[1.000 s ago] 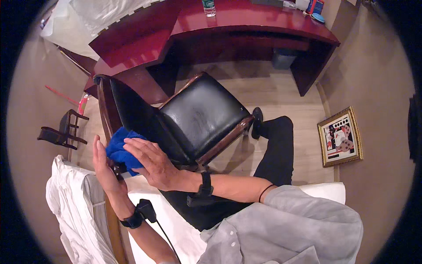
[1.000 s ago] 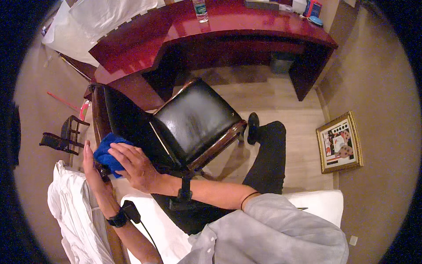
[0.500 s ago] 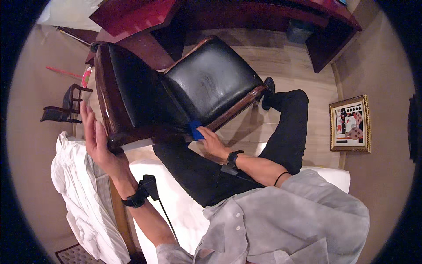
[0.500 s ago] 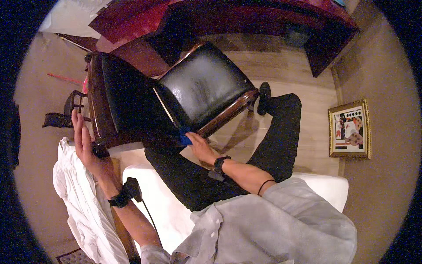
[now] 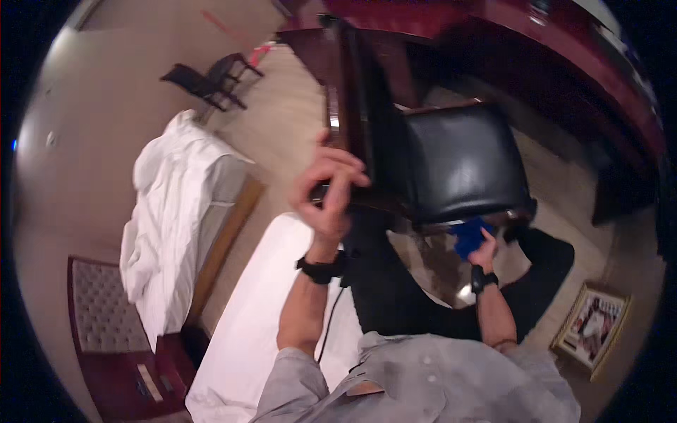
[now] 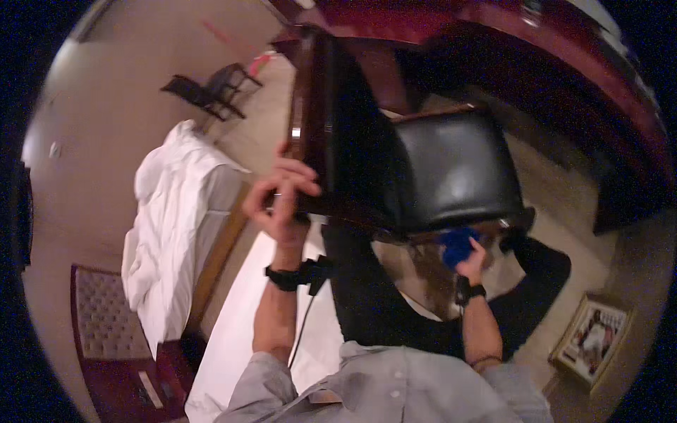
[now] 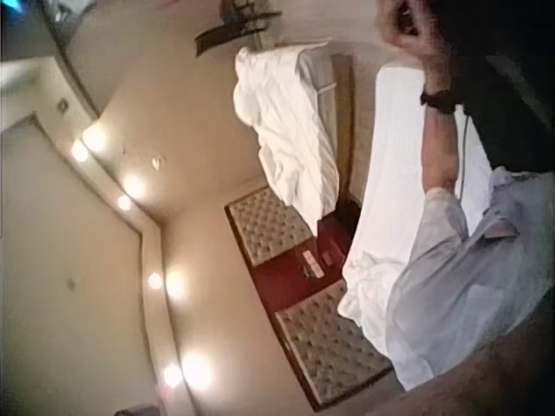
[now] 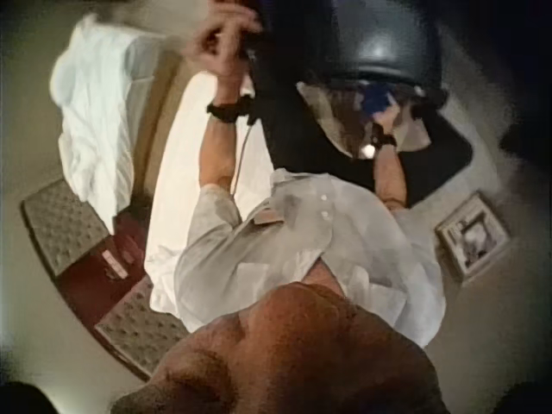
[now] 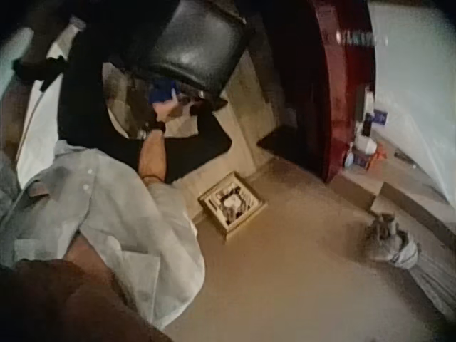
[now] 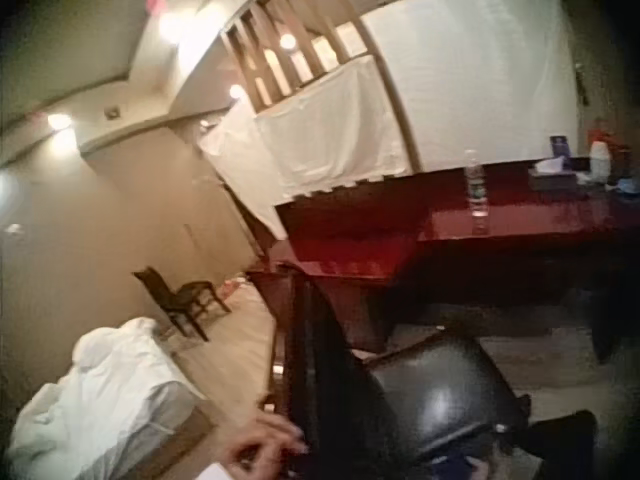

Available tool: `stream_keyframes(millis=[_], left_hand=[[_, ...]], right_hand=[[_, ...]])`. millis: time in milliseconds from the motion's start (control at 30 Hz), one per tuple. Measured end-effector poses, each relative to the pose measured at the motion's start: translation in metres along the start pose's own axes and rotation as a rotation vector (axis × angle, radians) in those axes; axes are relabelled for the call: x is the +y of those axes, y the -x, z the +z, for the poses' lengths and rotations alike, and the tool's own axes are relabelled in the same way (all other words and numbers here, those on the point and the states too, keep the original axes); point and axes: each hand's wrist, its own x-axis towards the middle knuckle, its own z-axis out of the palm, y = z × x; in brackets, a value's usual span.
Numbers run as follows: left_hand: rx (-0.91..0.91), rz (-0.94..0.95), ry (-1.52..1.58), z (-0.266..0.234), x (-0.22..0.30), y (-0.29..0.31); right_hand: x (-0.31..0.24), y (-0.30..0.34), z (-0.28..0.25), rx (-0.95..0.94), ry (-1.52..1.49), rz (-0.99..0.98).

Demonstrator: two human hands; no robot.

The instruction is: Wiping a picture frame and a chair with a blue cloth.

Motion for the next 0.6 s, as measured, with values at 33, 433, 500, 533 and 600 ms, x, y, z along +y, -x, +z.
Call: stream_keyframes(millis=[33, 433, 500, 533, 600], left_hand=[[0.034, 0.024, 0.036, 0.009, -0.004, -0.005], [0.210, -0.196, -0.088, 0.044, 0.019, -0.089], [0.278, -0.251, -0.159, 0.038, 0.007, -0.107], [0.278, -0.246, -0.219, 0.031, -0.001, -0.115], [0.291, -0.312, -0.068, 0.014, -0.025, -0.136]], right_hand=[[-0.008, -0.016, -0.014, 0.008, 0.025, -0.053], [-0.059, 0.026, 0.055, 0.070, 0.100, -0.325], [-0.070, 0.040, 0.085, 0.002, 0.140, -0.313], [-0.076, 0.036, 0.089, -0.017, 0.212, -0.327], [-0.085, 0.029, 0.112, -0.052, 0.279, -0.291]])
